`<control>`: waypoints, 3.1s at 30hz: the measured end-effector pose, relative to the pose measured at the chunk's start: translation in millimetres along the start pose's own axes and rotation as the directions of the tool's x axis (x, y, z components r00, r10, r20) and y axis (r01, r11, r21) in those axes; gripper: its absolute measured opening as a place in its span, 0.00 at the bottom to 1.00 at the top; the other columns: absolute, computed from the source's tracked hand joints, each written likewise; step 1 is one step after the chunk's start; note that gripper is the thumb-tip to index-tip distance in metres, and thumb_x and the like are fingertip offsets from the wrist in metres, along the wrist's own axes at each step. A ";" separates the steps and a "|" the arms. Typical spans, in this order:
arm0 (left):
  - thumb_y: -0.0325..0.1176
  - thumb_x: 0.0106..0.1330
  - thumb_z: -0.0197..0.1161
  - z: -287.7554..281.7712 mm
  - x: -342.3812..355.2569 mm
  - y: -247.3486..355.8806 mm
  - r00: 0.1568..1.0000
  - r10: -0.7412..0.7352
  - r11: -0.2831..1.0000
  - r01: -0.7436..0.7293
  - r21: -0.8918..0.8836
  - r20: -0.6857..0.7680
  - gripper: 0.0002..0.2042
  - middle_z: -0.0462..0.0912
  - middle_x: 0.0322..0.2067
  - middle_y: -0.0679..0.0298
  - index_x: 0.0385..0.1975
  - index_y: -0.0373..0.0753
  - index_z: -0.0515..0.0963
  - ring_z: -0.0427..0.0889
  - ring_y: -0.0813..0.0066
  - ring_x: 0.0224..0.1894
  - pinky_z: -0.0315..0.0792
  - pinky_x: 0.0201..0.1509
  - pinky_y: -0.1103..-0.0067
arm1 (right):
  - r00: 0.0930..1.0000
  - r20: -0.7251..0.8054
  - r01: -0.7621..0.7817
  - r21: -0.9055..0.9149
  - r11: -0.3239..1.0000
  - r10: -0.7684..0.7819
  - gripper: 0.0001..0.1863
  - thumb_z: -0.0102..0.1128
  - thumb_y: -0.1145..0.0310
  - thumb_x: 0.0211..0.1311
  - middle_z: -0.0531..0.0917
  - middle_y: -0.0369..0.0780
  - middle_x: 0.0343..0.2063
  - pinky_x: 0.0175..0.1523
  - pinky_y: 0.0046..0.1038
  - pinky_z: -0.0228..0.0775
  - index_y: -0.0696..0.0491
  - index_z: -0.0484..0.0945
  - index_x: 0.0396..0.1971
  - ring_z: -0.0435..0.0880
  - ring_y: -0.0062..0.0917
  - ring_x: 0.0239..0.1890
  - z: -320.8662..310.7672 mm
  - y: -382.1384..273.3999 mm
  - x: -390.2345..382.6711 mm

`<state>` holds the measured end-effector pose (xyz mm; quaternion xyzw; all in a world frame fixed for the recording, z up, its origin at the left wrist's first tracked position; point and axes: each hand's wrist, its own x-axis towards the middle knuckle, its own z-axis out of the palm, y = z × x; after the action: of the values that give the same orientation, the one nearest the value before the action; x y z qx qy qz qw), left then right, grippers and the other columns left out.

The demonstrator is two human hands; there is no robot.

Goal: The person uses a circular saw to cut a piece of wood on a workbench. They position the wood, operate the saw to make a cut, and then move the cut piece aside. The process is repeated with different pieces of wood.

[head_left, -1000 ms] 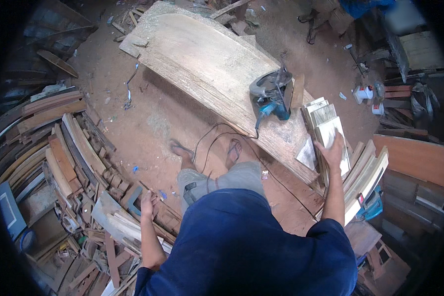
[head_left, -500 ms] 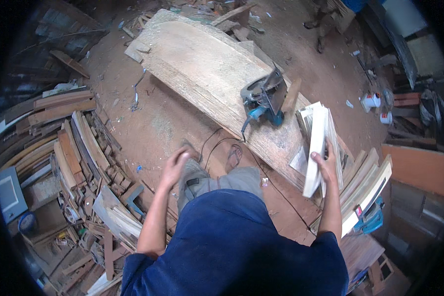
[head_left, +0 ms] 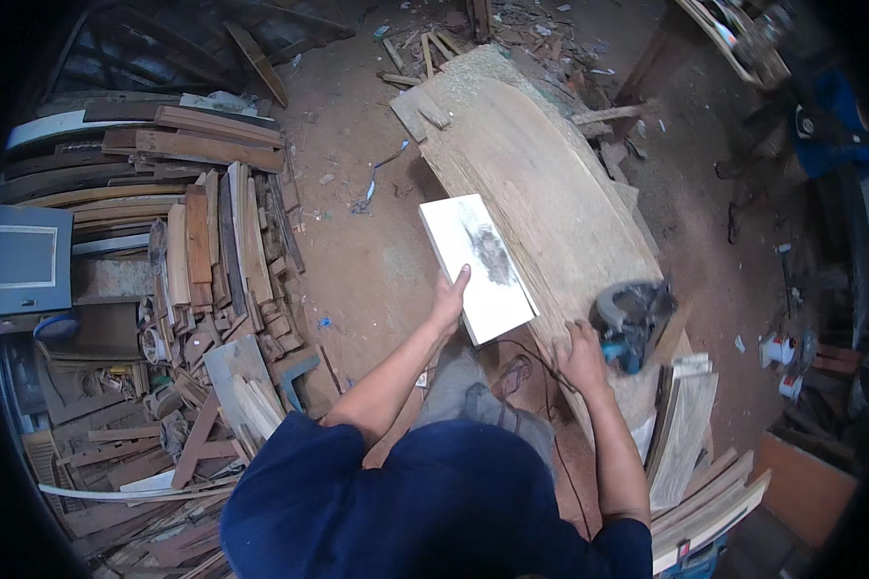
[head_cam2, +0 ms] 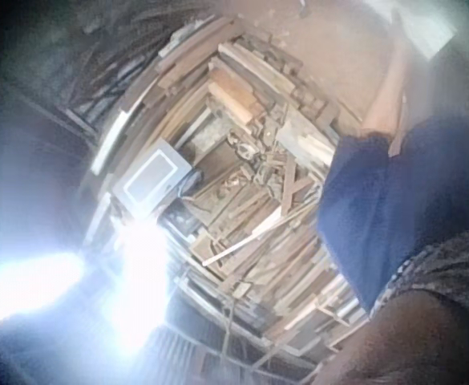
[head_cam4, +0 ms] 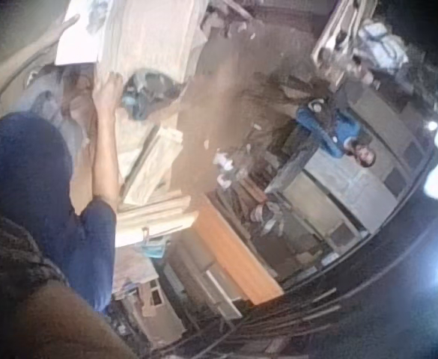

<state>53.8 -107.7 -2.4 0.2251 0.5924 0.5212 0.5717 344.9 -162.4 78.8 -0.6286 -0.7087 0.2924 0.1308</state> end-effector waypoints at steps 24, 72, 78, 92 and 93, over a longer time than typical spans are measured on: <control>0.56 0.74 0.51 -58.5 305.4 -49.0 0.957 -0.157 0.988 0.148 -0.053 -0.244 0.36 0.71 0.61 0.48 0.66 0.27 0.59 0.71 0.57 0.63 0.64 0.67 0.68 | 0.706 0.257 -0.298 -0.738 0.606 0.660 0.20 0.62 0.56 0.58 0.86 0.55 0.37 0.49 0.43 0.79 0.60 0.81 0.39 0.87 0.46 0.41 -12.0 99.5 90.5; 0.32 0.71 0.62 -121.1 188.3 -60.1 0.827 -0.522 0.845 0.535 -0.007 0.210 0.07 0.79 0.41 0.66 0.45 0.42 0.75 0.80 0.74 0.46 0.77 0.52 0.74 | 0.987 0.099 -0.151 0.356 0.922 0.123 0.29 0.70 0.64 0.49 0.85 0.55 0.42 0.52 0.35 0.76 0.63 0.78 0.52 0.87 0.43 0.46 135.9 -105.4 136.2; 0.33 0.71 0.62 -113.0 196.8 -53.6 0.840 -0.509 0.857 0.515 0.020 0.188 0.08 0.79 0.41 0.66 0.45 0.40 0.74 0.80 0.75 0.44 0.78 0.50 0.75 | 0.993 0.045 -0.122 0.374 0.919 0.113 0.30 0.71 0.64 0.49 0.85 0.55 0.40 0.51 0.36 0.77 0.62 0.78 0.52 0.86 0.46 0.45 144.9 -94.2 143.0; 0.38 0.60 0.75 -95.0 205.6 -43.5 0.904 -0.417 0.884 0.380 0.271 0.091 0.25 0.77 0.39 0.63 0.46 0.34 0.67 0.80 0.75 0.40 0.80 0.43 0.77 | 0.990 0.105 -0.123 0.395 0.911 0.089 0.28 0.70 0.66 0.50 0.85 0.55 0.38 0.48 0.37 0.77 0.60 0.77 0.52 0.86 0.46 0.43 136.2 -109.0 153.7; 0.38 0.60 0.75 -95.9 206.2 -45.6 0.908 -0.410 0.884 0.373 0.281 0.088 0.25 0.77 0.39 0.63 0.46 0.34 0.67 0.80 0.76 0.40 0.80 0.43 0.77 | 0.991 0.102 -0.118 0.389 0.914 0.085 0.28 0.70 0.66 0.50 0.85 0.55 0.38 0.48 0.37 0.77 0.60 0.77 0.52 0.86 0.46 0.43 136.8 -107.9 153.4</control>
<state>-69.1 19.4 -152.5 0.2102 0.6451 0.2956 0.6725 154.5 -52.4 4.5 -0.6129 -0.6065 0.4611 0.2097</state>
